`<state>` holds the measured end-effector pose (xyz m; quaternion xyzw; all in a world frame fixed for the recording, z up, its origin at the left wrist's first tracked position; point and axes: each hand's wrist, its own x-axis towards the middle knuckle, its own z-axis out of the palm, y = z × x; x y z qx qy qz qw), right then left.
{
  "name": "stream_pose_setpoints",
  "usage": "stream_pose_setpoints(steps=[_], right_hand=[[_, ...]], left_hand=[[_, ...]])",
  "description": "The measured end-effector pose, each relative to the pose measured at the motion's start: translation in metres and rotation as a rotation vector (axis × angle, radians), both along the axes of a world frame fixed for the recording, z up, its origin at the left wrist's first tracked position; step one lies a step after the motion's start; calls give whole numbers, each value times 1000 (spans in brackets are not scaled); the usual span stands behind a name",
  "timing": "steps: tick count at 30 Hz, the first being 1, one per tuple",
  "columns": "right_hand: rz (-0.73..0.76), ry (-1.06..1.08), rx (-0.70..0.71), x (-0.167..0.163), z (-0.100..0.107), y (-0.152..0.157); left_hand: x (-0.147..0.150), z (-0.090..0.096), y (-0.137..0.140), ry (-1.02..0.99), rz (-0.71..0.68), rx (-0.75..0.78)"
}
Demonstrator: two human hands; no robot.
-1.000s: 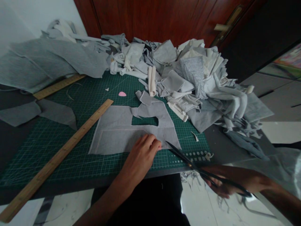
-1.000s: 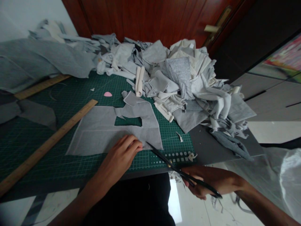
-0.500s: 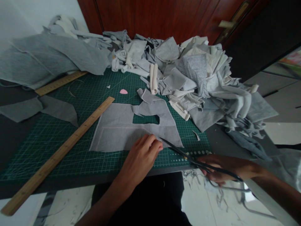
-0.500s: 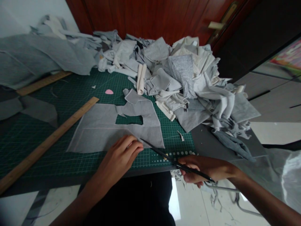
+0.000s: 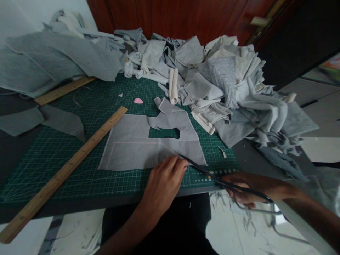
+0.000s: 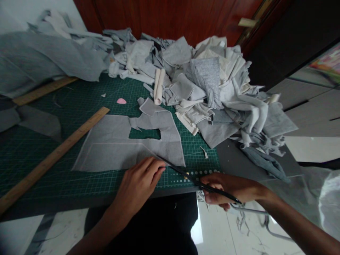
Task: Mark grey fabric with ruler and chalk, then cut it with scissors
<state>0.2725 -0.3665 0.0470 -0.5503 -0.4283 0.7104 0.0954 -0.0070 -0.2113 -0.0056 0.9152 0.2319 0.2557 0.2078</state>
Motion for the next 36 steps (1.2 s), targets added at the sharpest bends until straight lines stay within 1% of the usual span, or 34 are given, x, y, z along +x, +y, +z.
stream_pose_setpoints(steps=[3, 10, 18, 22, 29, 36], right_hand=[[-32, -56, -12, -4, 2, 1], [-67, -22, -37, -4, -1, -1], [-70, -42, -47, -4, -1, -3], [-74, -34, -55, -4, -2, -3], [-47, -57, -53, -5, 0, 0], [-36, -32, -46, -1, -1, -2]], left_hand=[[1, -1, -1, 24, 14, 15], [0, -1, -2, 33, 31, 60], [-1, 0, -2, 44, 28, 45], [0, 1, -1, 7, 26, 57], [-5, 4, -3, -21, 11, -57], [-7, 0, -6, 47, 74, -6]])
